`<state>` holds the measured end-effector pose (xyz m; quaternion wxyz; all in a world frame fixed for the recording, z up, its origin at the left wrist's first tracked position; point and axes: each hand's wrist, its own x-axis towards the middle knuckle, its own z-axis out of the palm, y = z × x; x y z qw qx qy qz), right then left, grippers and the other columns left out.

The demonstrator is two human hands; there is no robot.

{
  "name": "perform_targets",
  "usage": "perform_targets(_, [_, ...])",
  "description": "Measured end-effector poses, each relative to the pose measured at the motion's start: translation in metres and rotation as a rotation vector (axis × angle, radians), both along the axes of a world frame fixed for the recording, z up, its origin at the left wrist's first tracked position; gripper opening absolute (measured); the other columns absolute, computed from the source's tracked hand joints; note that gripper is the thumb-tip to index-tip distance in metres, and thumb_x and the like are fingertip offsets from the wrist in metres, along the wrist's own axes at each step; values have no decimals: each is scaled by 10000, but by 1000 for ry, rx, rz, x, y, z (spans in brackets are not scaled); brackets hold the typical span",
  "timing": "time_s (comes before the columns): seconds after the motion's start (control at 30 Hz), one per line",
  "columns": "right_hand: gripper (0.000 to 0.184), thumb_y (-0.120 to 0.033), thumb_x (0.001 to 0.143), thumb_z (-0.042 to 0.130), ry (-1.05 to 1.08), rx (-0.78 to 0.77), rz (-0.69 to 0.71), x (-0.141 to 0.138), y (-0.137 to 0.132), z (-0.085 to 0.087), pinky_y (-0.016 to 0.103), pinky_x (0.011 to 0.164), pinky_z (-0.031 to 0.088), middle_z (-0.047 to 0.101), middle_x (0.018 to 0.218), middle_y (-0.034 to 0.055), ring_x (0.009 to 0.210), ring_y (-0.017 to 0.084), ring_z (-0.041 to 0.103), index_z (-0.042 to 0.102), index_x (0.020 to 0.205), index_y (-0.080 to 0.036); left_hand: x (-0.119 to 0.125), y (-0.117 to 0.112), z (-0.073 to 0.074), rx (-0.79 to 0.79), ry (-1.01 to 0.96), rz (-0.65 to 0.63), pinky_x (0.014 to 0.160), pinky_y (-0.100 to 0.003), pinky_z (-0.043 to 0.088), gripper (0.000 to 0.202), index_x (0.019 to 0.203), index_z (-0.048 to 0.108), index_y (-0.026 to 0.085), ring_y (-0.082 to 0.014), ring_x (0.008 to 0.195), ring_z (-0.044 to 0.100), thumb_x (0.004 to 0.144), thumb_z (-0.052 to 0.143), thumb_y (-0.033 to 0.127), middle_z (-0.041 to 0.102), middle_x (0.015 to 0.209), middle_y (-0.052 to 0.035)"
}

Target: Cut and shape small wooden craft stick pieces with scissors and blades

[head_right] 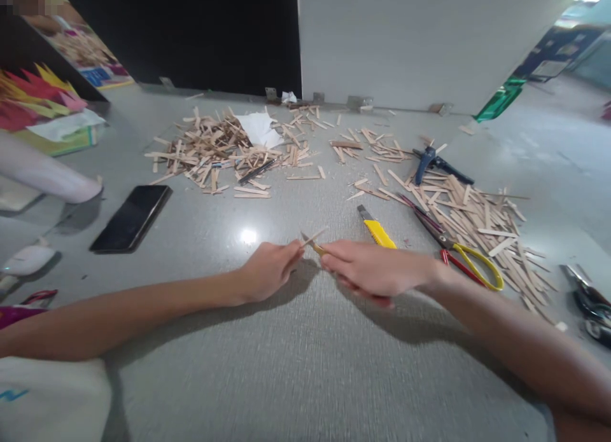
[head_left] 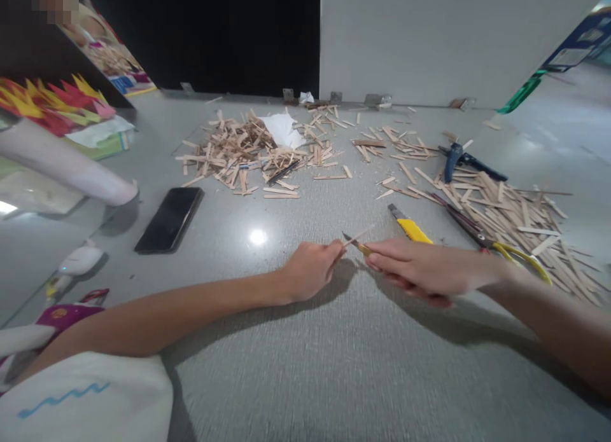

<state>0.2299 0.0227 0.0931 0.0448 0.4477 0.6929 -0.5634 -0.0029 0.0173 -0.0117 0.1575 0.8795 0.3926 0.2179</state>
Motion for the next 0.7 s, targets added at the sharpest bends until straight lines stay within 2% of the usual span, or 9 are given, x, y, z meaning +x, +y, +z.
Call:
perform_targets(0.03, [349, -494, 1123, 454, -39, -140, 32, 4, 6, 6, 197, 276, 308, 449, 627, -77, 342, 85, 371, 463, 857, -268, 0, 0, 0, 7, 5, -7, 518, -242, 386, 387, 1006, 610, 188, -151, 492, 545, 1147, 273, 314, 605, 608, 12])
perform_targets(0.1, [363, -530, 1117, 459, -17, -226, 1, 6, 8, 6, 197, 281, 314, 430, 634, -88, 352, 86, 353, 430, 856, -279, 0, -1, -1, 17, 11, -12, 516, -245, 387, 362, 997, 608, 186, -155, 502, 557, 1137, 289, 283, 623, 620, 2])
perform_targets(0.2, [274, -476, 1099, 463, 164, -100, -94, -10, -8, -19, 241, 307, 344, 456, 620, -68, 385, 129, 382, 535, 910, -292, -1, -2, 0, 14, 9, -7, 484, -247, 339, 326, 980, 595, 184, -146, 458, 500, 1117, 306, 245, 592, 599, 15])
perform_targets(0.27, [203, -426, 1069, 517, 207, -36, -124, -26, -23, -38, 278, 344, 346, 467, 604, -41, 439, 166, 410, 642, 955, -316, -3, -2, 1, 6, 6, -7, 473, -248, 317, 283, 972, 587, 185, -138, 438, 460, 1093, 332, 212, 569, 589, 26])
perform_targets(0.33, [145, -388, 1045, 556, 221, -12, -138, -37, -31, -46, 289, 353, 335, 438, 592, -42, 450, 171, 413, 661, 980, -313, -3, -2, 2, -1, 3, -6, 474, -248, 319, 241, 959, 577, 186, -135, 439, 452, 1061, 360, 176, 563, 591, 28])
perform_targets(0.47, [216, -424, 1104, 419, 188, -55, -150, -26, -16, -27, 255, 299, 355, 406, 628, -85, 357, 118, 367, 497, 959, -284, -2, 0, 3, -4, 3, 4, 476, -245, 306, 249, 955, 573, 191, -135, 433, 451, 1072, 353, 191, 541, 581, 40])
perform_targets(0.57, [331, -492, 1112, 472, 58, -149, -48, -6, 3, -6, 207, 279, 305, 417, 636, -94, 335, 71, 332, 415, 869, -274, 0, 1, 3, 9, 12, 9, 482, -248, 278, 319, 968, 585, 192, -141, 439, 468, 1120, 312, 254, 546, 583, 35])
perform_targets(0.63, [323, -496, 1114, 454, 80, -162, 4, -2, 6, -7, 199, 289, 313, 424, 648, -92, 345, 72, 351, 404, 883, -276, 0, 1, 2, 13, 21, 11, 492, -246, 285, 340, 964, 591, 195, -142, 452, 492, 1134, 306, 272, 556, 586, 31])
perform_targets(0.7, [250, -456, 1108, 355, 197, -123, -22, -8, -3, -22, 218, 295, 382, 397, 645, -99, 361, 97, 350, 370, 922, -290, -1, 0, 2, 9, 30, 15, 494, -240, 304, 312, 959, 592, 198, -139, 452, 499, 1127, 336, 258, 556, 582, 37])
